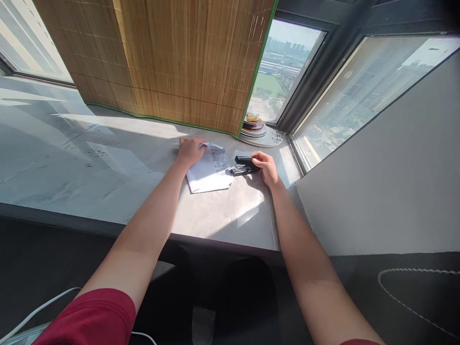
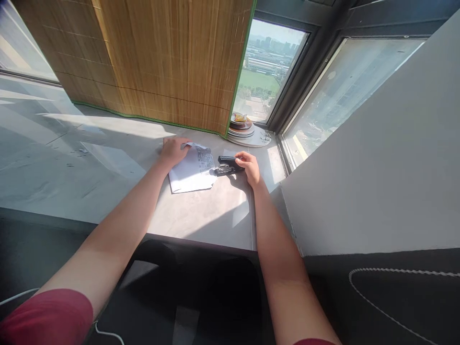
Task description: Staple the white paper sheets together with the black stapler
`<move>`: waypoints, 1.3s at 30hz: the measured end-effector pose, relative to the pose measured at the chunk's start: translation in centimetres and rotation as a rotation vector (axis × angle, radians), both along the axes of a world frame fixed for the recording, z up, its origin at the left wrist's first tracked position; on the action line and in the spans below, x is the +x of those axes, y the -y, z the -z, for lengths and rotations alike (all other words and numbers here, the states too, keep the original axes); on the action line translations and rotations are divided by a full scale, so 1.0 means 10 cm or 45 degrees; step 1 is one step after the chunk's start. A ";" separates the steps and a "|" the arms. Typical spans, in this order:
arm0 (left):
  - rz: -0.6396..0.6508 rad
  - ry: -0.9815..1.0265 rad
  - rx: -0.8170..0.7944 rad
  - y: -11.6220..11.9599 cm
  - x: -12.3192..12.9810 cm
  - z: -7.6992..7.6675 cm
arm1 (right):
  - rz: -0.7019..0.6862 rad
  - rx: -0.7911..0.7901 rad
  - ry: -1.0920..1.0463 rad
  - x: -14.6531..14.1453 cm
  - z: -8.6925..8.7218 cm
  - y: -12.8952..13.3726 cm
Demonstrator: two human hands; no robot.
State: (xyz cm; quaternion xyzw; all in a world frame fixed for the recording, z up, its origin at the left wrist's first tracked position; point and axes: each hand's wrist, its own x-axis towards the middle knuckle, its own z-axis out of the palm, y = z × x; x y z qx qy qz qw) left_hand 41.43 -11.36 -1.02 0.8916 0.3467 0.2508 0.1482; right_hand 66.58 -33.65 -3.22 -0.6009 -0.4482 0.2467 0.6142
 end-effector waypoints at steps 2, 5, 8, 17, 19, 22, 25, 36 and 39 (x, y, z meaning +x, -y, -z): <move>-0.043 0.002 0.039 0.05 0.00 -0.05 | -0.003 0.013 0.016 0.01 0.01 0.00; -0.178 0.057 0.114 0.11 -0.02 -0.09 | -0.009 0.013 0.046 0.02 0.02 -0.01; -0.203 0.093 0.142 0.13 0.00 -0.08 | -0.024 0.014 0.062 0.01 0.03 -0.01; 0.142 -0.195 -0.046 0.06 0.17 0.14 | -0.039 0.035 0.082 0.04 0.09 -0.04; 0.163 -0.335 -0.086 0.07 0.16 0.16 | -0.046 0.044 0.086 0.03 0.09 -0.05; 0.246 -0.479 -0.163 0.11 0.14 0.13 | 0.002 0.055 0.117 0.02 0.07 -0.05; 0.458 -0.446 -0.137 0.19 0.13 0.10 | 0.135 0.097 0.161 0.02 0.06 -0.05; 0.871 -0.252 0.002 0.32 0.22 0.12 | 0.038 0.036 0.623 -0.07 -0.06 0.03; 0.874 -0.197 0.017 0.31 0.24 0.13 | 0.014 0.052 0.693 -0.10 -0.08 0.04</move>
